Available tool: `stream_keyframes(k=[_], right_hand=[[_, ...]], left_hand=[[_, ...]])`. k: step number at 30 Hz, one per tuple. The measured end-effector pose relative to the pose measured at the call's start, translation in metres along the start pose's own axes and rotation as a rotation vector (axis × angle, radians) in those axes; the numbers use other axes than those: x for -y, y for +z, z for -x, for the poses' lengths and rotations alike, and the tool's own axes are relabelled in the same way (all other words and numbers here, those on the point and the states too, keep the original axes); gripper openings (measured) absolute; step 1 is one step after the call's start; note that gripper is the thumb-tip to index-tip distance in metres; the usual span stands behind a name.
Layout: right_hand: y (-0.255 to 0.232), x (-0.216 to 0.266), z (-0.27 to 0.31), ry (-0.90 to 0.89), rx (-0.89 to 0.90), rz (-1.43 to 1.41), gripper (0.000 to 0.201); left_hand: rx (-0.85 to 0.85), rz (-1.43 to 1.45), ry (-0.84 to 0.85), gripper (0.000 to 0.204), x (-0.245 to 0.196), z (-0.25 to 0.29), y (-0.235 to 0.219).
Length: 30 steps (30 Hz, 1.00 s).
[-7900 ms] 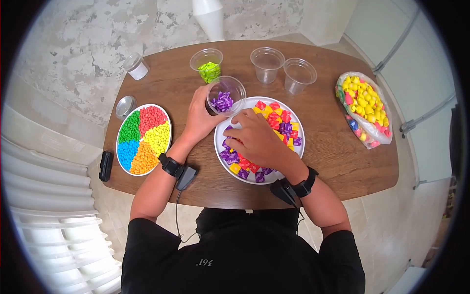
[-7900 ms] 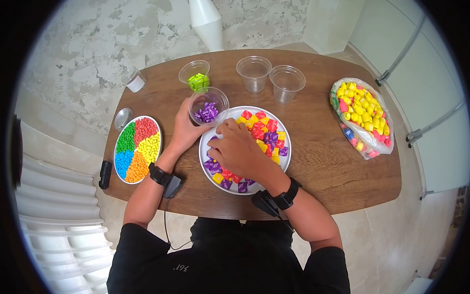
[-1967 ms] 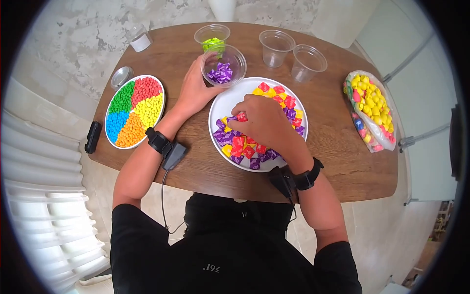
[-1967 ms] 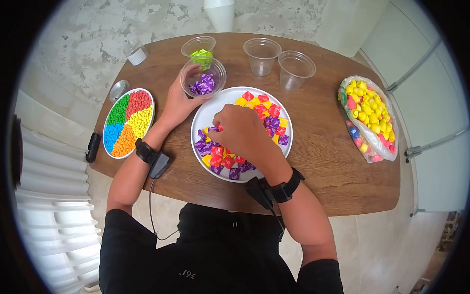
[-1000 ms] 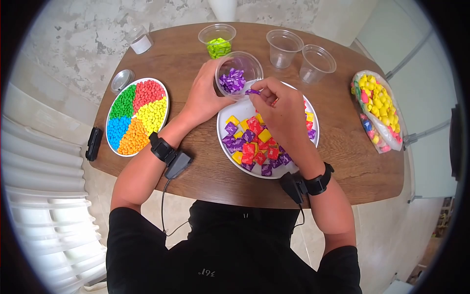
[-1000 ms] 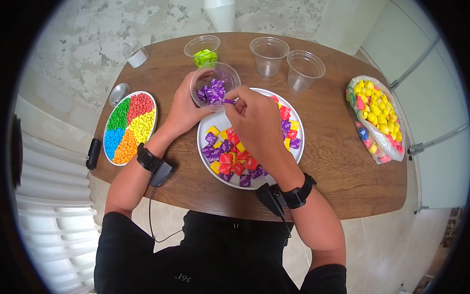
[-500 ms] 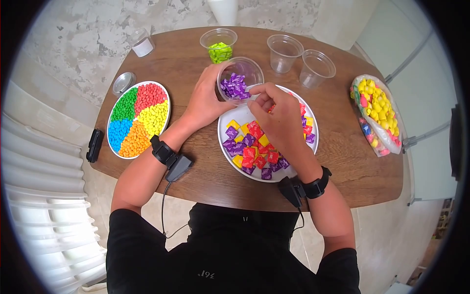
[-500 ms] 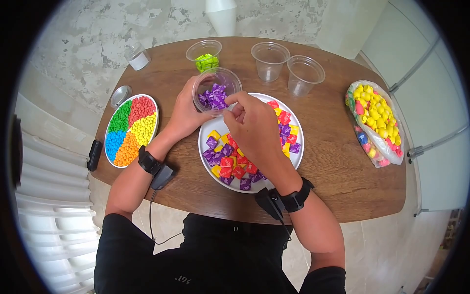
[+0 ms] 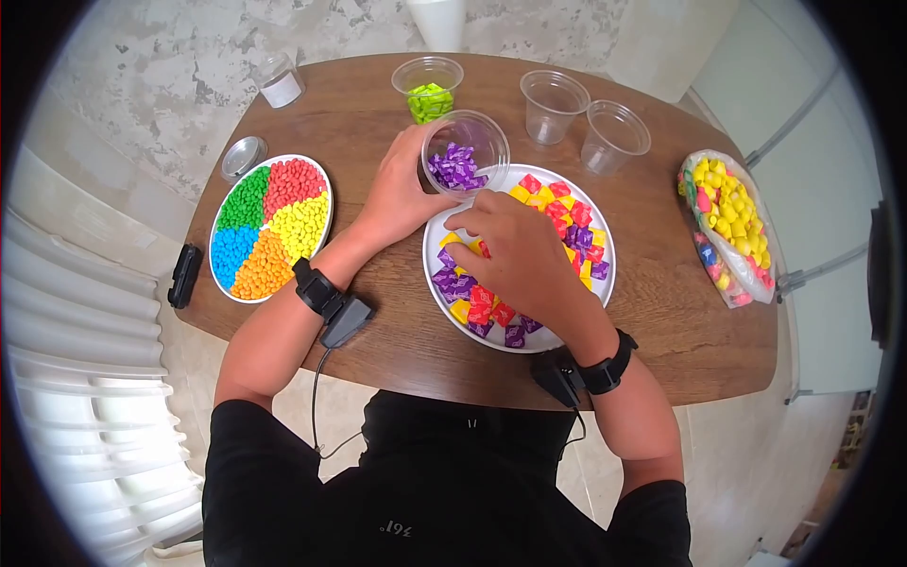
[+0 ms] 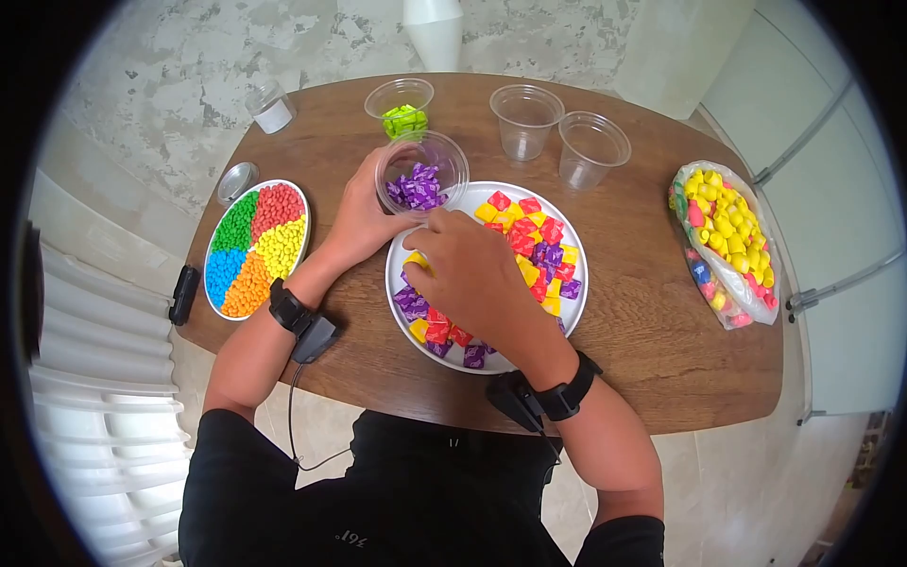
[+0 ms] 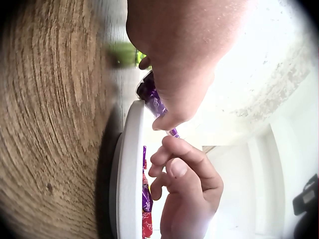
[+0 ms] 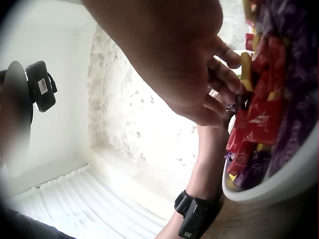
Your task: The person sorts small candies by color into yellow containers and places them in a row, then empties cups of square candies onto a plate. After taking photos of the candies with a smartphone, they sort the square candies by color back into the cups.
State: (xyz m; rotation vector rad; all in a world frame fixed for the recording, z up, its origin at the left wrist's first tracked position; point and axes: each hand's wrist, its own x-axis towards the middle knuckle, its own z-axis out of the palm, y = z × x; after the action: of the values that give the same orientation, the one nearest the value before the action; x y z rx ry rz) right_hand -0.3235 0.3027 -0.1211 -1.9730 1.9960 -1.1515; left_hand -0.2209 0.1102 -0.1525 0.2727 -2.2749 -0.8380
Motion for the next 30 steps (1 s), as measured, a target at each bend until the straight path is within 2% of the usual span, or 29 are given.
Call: stream_keyframes(k=[3, 5, 15, 20, 27, 30], right_hand=[[0.0000, 0.0032, 0.0011, -0.029, -0.014, 0.072, 0.018], [0.0013, 0.0025, 0.0021, -0.035, 0.008, 0.124, 0.029], [0.0056, -0.0022, 0.0051, -0.030, 0.057, 0.154, 0.024], [0.0035, 0.0008, 0.0021, 0.020, 0.044, 0.062, 0.013], [0.0019, 0.0023, -0.0015, 0.072, -0.005, -0.090, 0.014], [-0.0024, 0.0051, -0.0031, 0.066, -0.093, -0.086, 0.014]], left_hand=[[0.000, -0.003, 0.007, 0.082, 0.0012, -0.0001, -0.0002], [0.003, -0.004, 0.004, 0.082, 0.0014, -0.0002, -0.0002], [0.019, -0.006, -0.006, 0.088, 0.0038, 0.0004, 0.0012], [0.025, -0.004, -0.016, 0.089, 0.0058, 0.0000, 0.0015], [0.031, -0.014, -0.004, 0.089, 0.0045, 0.0000, 0.0006], [0.031, -0.007, -0.003, 0.090, 0.0049, 0.0000, 0.0002]])
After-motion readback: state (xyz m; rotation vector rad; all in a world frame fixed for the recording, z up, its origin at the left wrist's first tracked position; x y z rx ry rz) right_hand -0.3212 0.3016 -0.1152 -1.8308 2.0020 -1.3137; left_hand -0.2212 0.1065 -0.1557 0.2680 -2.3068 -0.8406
